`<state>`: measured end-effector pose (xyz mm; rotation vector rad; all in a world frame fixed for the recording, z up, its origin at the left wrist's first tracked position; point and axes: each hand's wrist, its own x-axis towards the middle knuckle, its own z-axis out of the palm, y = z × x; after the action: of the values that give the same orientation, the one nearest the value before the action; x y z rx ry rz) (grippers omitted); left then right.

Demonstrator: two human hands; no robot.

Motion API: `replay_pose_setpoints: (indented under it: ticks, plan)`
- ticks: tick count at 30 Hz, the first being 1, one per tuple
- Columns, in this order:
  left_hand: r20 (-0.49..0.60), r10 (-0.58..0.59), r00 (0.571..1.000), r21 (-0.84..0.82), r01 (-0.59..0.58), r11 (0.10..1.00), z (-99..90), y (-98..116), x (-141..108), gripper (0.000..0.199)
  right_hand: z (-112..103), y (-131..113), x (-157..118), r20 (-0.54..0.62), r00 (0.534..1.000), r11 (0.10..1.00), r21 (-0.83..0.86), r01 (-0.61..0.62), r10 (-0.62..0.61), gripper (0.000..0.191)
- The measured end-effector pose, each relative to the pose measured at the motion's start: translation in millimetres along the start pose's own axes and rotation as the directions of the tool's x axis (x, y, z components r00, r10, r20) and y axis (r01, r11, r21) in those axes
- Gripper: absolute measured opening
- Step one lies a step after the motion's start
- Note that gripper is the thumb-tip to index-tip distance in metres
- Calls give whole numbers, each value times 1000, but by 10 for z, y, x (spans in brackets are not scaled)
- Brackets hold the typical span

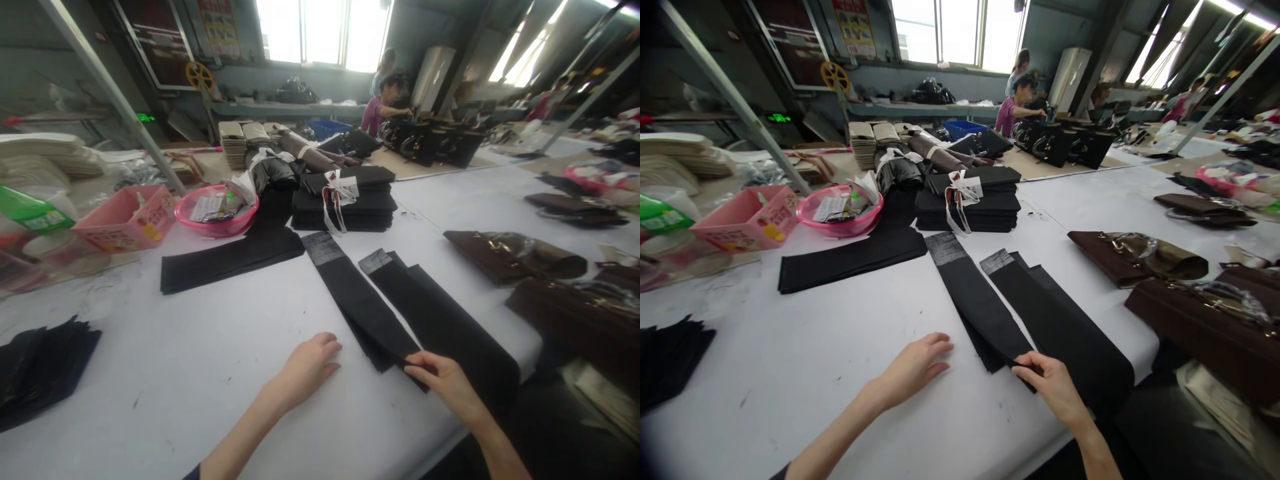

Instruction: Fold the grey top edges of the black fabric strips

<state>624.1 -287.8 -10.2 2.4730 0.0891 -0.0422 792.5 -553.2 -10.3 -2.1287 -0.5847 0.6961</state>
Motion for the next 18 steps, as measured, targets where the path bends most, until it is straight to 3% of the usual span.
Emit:
replay_pose_setpoints:
  ticks: [5,8,11,15,18]
  plan:
    - [-61,46,997,35,-44,998,158,72,176,31,-49,278,-10,11,999,972,231,-42,40,30]
    - [-132,78,988,78,-68,995,206,97,256,31,-66,278,-22,-88,996,939,345,4,28,31]
    - [-172,126,977,173,-96,980,219,101,421,25,-53,157,-29,-200,979,949,298,102,-43,30]
    - [-207,149,967,299,-82,951,200,33,814,15,-3,6,-36,-178,965,962,157,222,-193,22]
    - [-268,113,957,328,-20,945,166,-121,1142,23,16,-40,-49,-179,948,955,89,283,-264,20]
